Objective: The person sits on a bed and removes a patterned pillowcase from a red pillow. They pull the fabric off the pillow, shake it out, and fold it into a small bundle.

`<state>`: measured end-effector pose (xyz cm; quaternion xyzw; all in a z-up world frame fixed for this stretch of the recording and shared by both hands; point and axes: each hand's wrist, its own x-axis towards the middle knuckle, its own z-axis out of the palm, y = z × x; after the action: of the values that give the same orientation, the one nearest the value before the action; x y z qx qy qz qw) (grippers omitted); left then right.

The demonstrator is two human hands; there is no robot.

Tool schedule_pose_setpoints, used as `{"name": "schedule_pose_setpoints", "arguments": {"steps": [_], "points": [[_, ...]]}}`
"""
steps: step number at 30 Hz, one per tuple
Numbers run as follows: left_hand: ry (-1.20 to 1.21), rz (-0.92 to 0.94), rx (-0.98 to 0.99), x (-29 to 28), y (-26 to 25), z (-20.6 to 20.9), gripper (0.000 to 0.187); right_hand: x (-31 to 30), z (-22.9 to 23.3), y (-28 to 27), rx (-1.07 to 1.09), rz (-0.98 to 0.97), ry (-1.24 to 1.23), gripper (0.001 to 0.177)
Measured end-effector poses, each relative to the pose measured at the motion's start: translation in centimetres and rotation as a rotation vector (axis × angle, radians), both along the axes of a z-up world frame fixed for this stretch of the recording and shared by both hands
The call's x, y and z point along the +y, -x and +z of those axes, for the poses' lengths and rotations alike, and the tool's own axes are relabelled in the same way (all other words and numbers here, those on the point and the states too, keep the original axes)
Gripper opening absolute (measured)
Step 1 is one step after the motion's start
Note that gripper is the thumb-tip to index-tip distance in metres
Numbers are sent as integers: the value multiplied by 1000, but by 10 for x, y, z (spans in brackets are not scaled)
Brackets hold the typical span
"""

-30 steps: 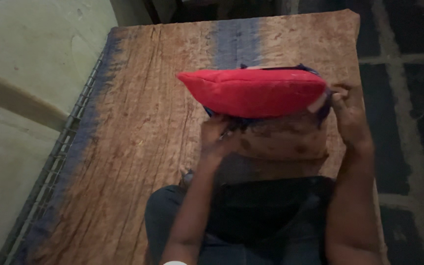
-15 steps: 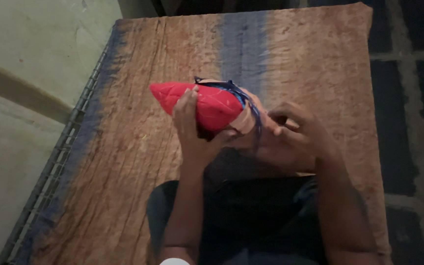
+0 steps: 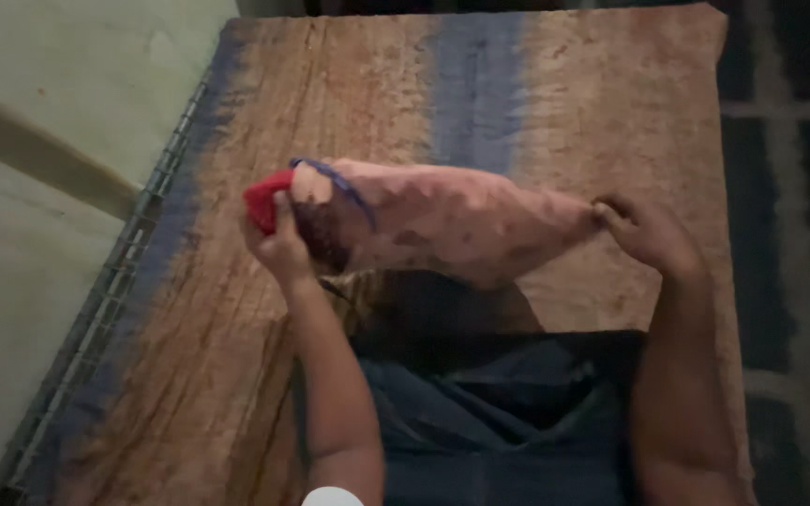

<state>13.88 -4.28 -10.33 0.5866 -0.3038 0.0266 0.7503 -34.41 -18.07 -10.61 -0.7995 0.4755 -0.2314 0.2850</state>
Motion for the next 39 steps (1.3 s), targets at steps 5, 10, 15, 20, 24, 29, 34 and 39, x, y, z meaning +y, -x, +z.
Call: {"name": "schedule_pose_setpoints", "arguments": {"steps": [5,10,15,20,24,29,34,39], "points": [[248,-73,220,-3,-45,-47,30,-33,-76,-24,-511,-215,-479,48],[243,-199,107,-5,-49,-54,27,-56,-129,-67,-992,-491,-599,43],[217,-289,82,-1,-43,-46,19,-58,-139,-56,-1566,-402,-589,45],[155,-236,35,-4,-37,-41,20,-29,-113,-84,-1764,-308,-409,37],[133,-178,207,-2,-39,-44,20,-35,-120,-86,-1493,-533,-232,15],[148,70,131,-3,-50,-47,23,-52,-115,-51,-1357,-742,-249,16],[235,55,343,-5,-23,-35,26,-56,-89,25,-1353,-899,-104,30],[124,27,343,-24,-6,-31,30,-60,-98,86,-1294,-733,354,10]]}}
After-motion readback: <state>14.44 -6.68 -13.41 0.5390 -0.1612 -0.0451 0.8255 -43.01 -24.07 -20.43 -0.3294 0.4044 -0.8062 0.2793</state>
